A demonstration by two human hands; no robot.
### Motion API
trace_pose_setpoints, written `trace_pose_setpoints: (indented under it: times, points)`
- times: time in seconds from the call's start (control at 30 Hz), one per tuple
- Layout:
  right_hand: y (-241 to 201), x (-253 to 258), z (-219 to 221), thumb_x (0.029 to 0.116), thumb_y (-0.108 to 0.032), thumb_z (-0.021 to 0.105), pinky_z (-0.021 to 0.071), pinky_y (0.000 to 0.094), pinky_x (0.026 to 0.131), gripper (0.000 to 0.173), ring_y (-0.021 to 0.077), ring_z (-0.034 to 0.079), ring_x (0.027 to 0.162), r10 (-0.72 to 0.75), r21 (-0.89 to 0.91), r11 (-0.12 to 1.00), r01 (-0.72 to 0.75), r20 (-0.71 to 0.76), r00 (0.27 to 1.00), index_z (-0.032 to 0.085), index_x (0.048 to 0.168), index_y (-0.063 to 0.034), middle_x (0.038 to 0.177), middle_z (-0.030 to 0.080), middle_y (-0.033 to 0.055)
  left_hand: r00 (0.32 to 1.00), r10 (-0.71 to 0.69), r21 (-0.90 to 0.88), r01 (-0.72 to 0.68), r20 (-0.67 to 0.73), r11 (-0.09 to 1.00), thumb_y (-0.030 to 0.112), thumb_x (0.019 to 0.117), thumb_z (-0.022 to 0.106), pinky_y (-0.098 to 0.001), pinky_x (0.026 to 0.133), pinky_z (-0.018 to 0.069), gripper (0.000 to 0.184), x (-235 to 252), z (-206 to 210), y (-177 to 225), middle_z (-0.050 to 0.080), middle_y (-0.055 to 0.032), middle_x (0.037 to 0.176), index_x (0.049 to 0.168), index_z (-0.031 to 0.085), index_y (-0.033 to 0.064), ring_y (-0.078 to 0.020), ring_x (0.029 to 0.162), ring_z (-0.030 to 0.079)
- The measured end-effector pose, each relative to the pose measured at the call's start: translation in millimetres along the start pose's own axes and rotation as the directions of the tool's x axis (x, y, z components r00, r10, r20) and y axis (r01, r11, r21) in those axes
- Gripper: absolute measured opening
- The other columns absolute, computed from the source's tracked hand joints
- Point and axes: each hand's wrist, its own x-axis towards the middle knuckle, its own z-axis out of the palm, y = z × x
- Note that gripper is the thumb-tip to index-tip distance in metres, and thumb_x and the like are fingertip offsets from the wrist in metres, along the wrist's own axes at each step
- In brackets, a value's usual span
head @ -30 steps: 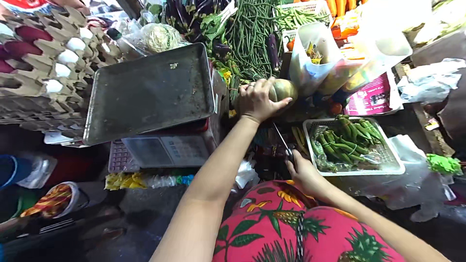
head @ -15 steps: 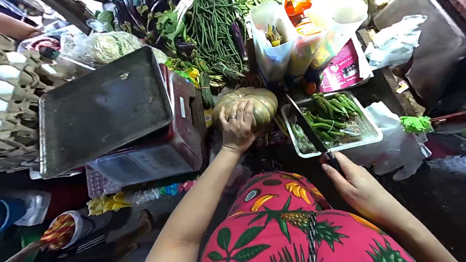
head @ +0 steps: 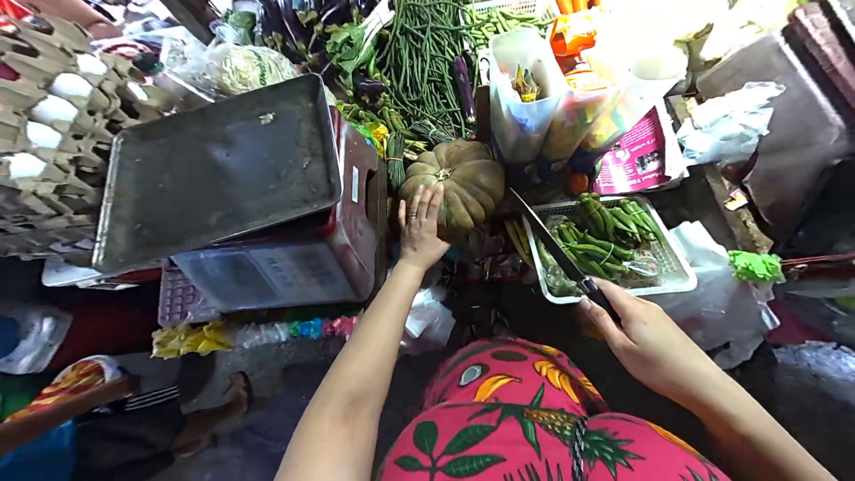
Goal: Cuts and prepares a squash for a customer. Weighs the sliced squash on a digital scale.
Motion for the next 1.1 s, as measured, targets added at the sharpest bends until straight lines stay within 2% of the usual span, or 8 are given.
trace_pose_setpoints:
  times: [0.1,0.2,0.37,0.5,0.8,0.9,1.0,1.1]
  points:
    - [-10,18,-23,0.1077,-0.027,0.046,0.0579,0.0477,0.073,0.054,0.0270,0.069,0.078,-0.050,-0.082,0.995,0.061,0.126,0.991,0.037,0.159,-0.0113,0.098,0.071,0.0138,0.972,-0.208,-0.106,0.220,0.113,0.970,0.070,0.0585,0.088,-0.0685,0.122,0.0095,0.132,-2,-14,6,0.011,-0.0080,0.173,0.164,0.026,0.0210,-0.0322,0.159,0.006]
    - [-36,48,-47,0.1090,-0.023,0.047,0.0545,0.0464,0.069,0.047,0.0264,0.065,0.074,-0.018,-0.159,0.984,0.075,0.332,0.943,0.039,0.155,-0.0168,0.088,0.066,0.0122,0.921,-0.325,-0.169,0.363,0.213,0.917,0.082,0.0613,0.078,-0.0709,0.120,0.0089,0.124,16,-28,10,0.007,-0.0090,0.173,0.162,0.031,0.0286,-0.0352,0.159,0.001]
    - [-81,102,-62,0.1112,-0.023,0.044,0.0543,0.0459,0.070,0.047,0.0267,0.064,0.073,0.070,-0.297,0.953,0.069,0.433,0.898,0.037,0.157,-0.0156,0.087,0.065,0.0144,0.837,-0.416,-0.174,0.496,0.354,0.850,0.067,0.0685,0.085,-0.0760,0.116,0.0142,0.112,56,-37,10,0.001,-0.0079,0.174,0.161,0.032,0.0355,-0.0414,0.158,-0.004]
    - [-123,134,-71,0.1117,-0.025,0.043,0.0547,0.0376,0.053,0.052,0.0206,0.060,0.053,0.219,-0.344,0.938,-0.046,0.485,0.847,0.032,0.162,-0.0184,0.085,0.066,0.0168,0.826,-0.426,-0.147,0.505,0.369,0.850,0.069,0.0647,0.086,-0.0796,0.110,0.0202,0.113,63,-35,16,0.008,-0.0059,0.173,0.160,0.035,0.0359,-0.0427,0.157,0.001]
    - [-208,184,-88,0.1113,-0.019,0.044,0.0541,0.0320,0.047,0.025,0.0173,0.059,0.048,0.346,-0.568,0.821,0.057,0.574,0.742,0.059,0.125,-0.0052,0.068,0.060,0.0112,0.804,-0.452,-0.110,0.527,0.385,0.843,0.074,0.0608,0.085,-0.0781,0.110,0.0214,0.117,64,-33,19,0.005,-0.0019,0.174,0.160,0.033,0.0393,-0.0396,0.158,0.000]
    - [-221,202,-89,0.1116,-0.020,0.044,0.0545,0.0333,0.047,0.026,0.0178,0.059,0.049,0.385,-0.594,0.803,0.043,0.573,0.723,0.060,0.126,-0.0057,0.068,0.060,0.0110,0.808,-0.447,-0.115,0.522,0.384,0.845,0.075,0.0606,0.084,-0.0766,0.111,0.0218,0.117,64,-35,19,0.006,-0.0028,0.174,0.160,0.033,0.0383,-0.0395,0.158,0.003]
    - [-186,256,-101,0.1108,-0.031,0.043,0.0551,0.0376,0.039,0.029,0.0166,0.059,0.044,0.264,-0.431,0.885,0.175,0.774,0.575,0.059,0.125,-0.0114,0.066,0.062,0.0111,0.802,-0.448,-0.098,0.521,0.395,0.848,0.076,0.0604,0.084,-0.0766,0.111,0.0232,0.119,65,-35,19,0.004,-0.0024,0.174,0.160,0.032,0.0384,-0.0395,0.158,0.003]
    - [-192,289,-102,0.1096,-0.042,0.045,0.0546,0.0416,0.038,0.030,0.0186,0.058,0.042,0.273,-0.446,0.839,0.311,0.841,0.467,0.060,0.124,-0.0202,0.068,0.062,0.0129,0.804,-0.447,-0.094,0.518,0.392,0.850,0.077,0.0594,0.084,-0.0768,0.110,0.0232,0.120,65,-34,18,0.004,-0.0025,0.174,0.160,0.032,0.0380,-0.0402,0.157,0.003]
